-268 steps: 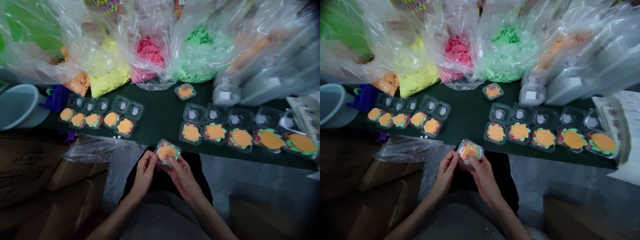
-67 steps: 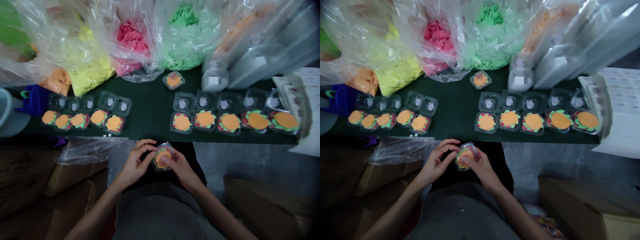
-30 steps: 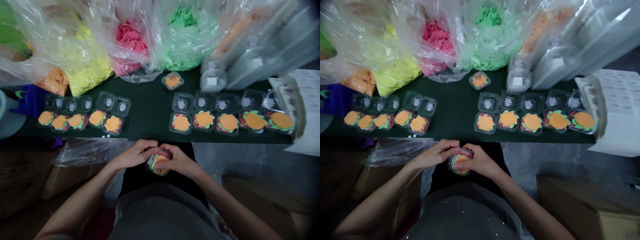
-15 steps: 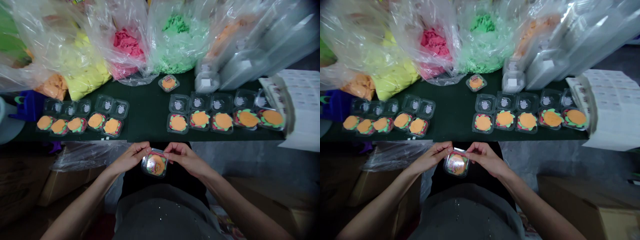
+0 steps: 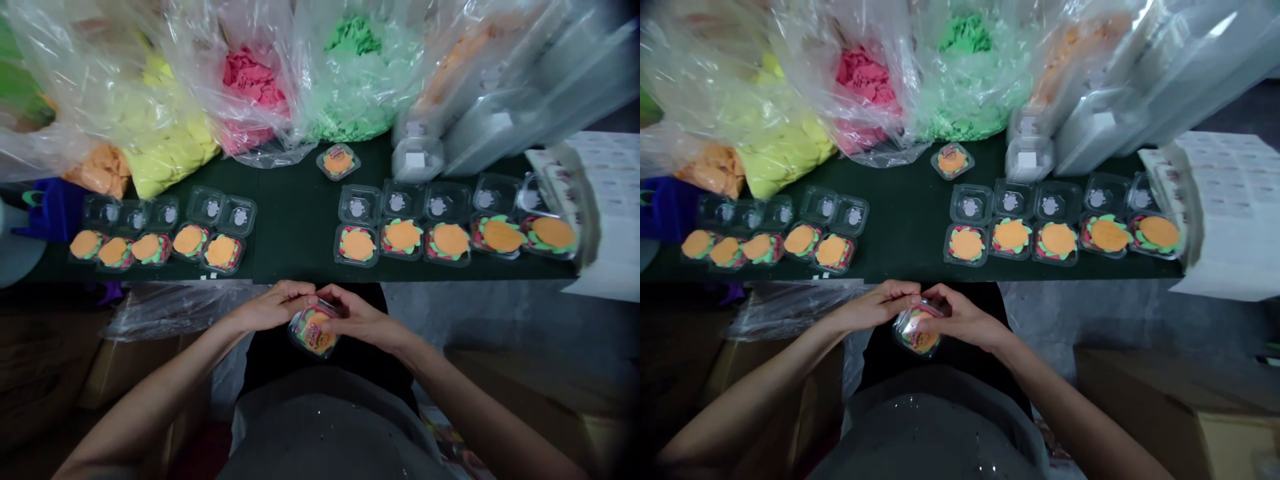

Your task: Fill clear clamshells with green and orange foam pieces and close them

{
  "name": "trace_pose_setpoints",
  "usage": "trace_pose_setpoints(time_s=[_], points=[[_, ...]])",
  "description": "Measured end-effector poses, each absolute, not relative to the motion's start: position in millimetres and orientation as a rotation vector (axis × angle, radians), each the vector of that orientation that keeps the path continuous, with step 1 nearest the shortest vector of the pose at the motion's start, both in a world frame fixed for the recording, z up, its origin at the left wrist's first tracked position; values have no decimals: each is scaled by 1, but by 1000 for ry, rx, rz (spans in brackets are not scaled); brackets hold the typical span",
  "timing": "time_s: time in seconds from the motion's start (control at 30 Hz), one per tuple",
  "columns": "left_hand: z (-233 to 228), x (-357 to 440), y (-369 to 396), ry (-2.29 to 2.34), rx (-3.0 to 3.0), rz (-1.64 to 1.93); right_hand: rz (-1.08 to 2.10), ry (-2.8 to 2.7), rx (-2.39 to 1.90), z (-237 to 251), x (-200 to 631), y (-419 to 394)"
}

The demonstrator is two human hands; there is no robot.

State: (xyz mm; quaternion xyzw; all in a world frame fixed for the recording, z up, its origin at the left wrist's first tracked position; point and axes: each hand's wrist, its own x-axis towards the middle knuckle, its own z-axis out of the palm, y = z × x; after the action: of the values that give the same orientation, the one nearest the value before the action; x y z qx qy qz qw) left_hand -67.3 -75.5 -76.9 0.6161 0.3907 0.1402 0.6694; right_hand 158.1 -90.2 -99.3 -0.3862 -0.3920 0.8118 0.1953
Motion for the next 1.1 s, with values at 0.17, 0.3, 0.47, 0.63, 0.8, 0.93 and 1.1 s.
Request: trace_pose_setpoints(time_s=[0.17,0.3,0.47,0.63,0.8,0.93,1.1], points=[[-68,-50,-72,844,1593,270,2429,-1224,-1005,-102,147,-96],[-78,-49,-81,1007,1526,321,2331,-1022,-1142,-102,144,-106],[-86,-56,-108,1221,1401,484,2116,-704,-1270,-102,146,-111],[-91,-45,-132,1222,1142,702,2065,-583,-1283,-100,141,-113],[-103,-32,-138,1292,1016,864,2061,-469,-1232,-96,136,-115],[-101,-36,-139,1192,894,880,2049,-396,-1218,-100,138,-115],[-86,-40,-145,1195,840,908,2018,-355,-1202,-107,140,-118]])
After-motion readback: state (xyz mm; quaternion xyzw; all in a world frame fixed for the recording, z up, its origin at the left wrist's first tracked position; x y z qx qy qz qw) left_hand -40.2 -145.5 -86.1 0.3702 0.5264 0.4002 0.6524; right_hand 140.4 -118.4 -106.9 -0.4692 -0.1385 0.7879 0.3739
